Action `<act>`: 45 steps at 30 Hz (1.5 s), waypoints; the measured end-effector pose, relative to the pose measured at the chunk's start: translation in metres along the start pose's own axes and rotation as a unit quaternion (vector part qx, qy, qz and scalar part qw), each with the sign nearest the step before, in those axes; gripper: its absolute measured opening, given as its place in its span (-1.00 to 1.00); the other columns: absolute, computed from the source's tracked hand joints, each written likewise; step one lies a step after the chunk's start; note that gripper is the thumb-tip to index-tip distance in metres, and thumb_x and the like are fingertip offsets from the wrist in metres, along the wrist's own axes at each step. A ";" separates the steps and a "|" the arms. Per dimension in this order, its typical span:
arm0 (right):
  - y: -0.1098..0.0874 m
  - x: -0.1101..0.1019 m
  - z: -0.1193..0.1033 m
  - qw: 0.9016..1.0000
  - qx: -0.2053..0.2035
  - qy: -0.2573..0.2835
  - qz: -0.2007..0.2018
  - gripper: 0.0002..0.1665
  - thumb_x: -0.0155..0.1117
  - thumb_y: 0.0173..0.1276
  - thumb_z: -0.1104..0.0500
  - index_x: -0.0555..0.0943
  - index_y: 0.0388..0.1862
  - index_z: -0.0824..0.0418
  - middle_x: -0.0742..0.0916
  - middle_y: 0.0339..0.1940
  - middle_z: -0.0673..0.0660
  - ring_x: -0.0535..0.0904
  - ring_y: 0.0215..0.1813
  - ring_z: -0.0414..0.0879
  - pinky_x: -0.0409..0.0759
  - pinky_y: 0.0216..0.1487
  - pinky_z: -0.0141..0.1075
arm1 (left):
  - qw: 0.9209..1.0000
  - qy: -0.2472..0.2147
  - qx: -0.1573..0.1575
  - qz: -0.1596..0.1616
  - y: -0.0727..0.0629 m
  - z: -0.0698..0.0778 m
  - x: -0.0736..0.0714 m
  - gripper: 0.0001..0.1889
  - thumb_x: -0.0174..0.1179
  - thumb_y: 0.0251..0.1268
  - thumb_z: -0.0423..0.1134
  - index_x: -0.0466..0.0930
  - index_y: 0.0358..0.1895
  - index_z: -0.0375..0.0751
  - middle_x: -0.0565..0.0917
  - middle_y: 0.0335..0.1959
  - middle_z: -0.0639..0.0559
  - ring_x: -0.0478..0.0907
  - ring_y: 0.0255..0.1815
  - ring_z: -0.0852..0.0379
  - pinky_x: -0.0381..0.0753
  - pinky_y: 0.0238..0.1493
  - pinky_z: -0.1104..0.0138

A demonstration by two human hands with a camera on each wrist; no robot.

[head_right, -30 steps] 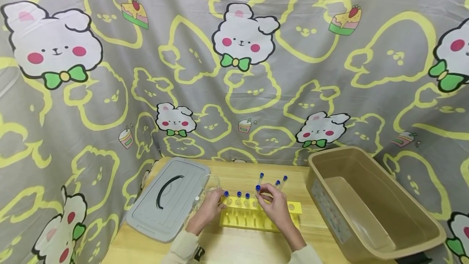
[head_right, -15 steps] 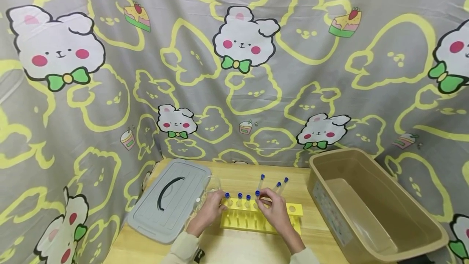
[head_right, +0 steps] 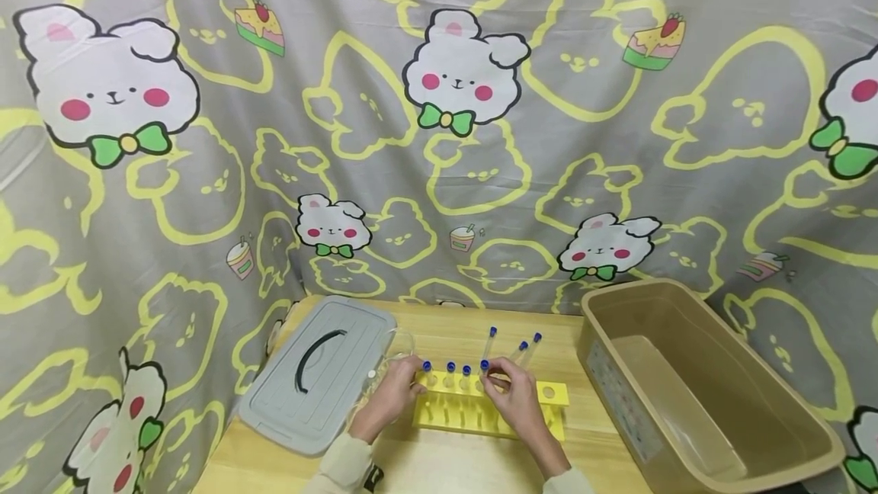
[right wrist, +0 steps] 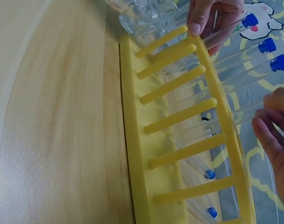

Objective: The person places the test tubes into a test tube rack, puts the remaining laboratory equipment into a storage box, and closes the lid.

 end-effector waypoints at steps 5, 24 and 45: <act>0.002 -0.002 -0.002 1.000 0.001 0.000 0.004 -0.75 0.36 0.13 0.68 0.64 -0.22 0.52 0.72 -0.24 0.40 0.71 -0.14 0.37 0.77 -0.15 -0.05 | 1.000 0.000 -0.001 0.002 0.003 0.000 -0.001 -0.68 0.51 -0.02 -0.51 0.71 -0.13 -0.35 0.72 -0.22 -0.08 0.66 -0.17 0.02 0.72 -0.08 0.35; -0.003 0.001 0.042 1.000 0.013 0.001 0.000 -0.64 0.45 0.09 0.64 0.68 -0.18 0.35 0.76 -0.22 0.20 0.76 -0.13 0.16 0.76 -0.12 -0.28 | 1.000 -0.012 0.002 0.002 0.000 0.001 -0.002 -0.68 0.51 -0.02 -0.53 0.71 -0.13 -0.38 0.73 -0.18 -0.16 0.69 -0.12 -0.07 0.73 -0.07 0.33; -0.011 -0.006 0.030 0.999 -0.018 -0.032 -0.019 -0.36 0.30 0.07 0.74 0.67 0.08 0.25 0.77 -0.01 0.21 0.72 0.03 -0.02 0.74 0.00 -0.13 | 1.000 -0.014 -0.003 0.006 -0.003 0.001 0.000 -0.67 0.50 -0.03 -0.54 0.69 -0.13 -0.37 0.70 -0.21 -0.11 0.66 -0.15 -0.03 0.72 -0.09 0.32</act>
Point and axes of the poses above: each hand's wrist, its own y-axis towards the middle knuckle, its own x-axis out of the palm, z = x × y, the point moved 7 cm from there along y, towards the middle knuckle
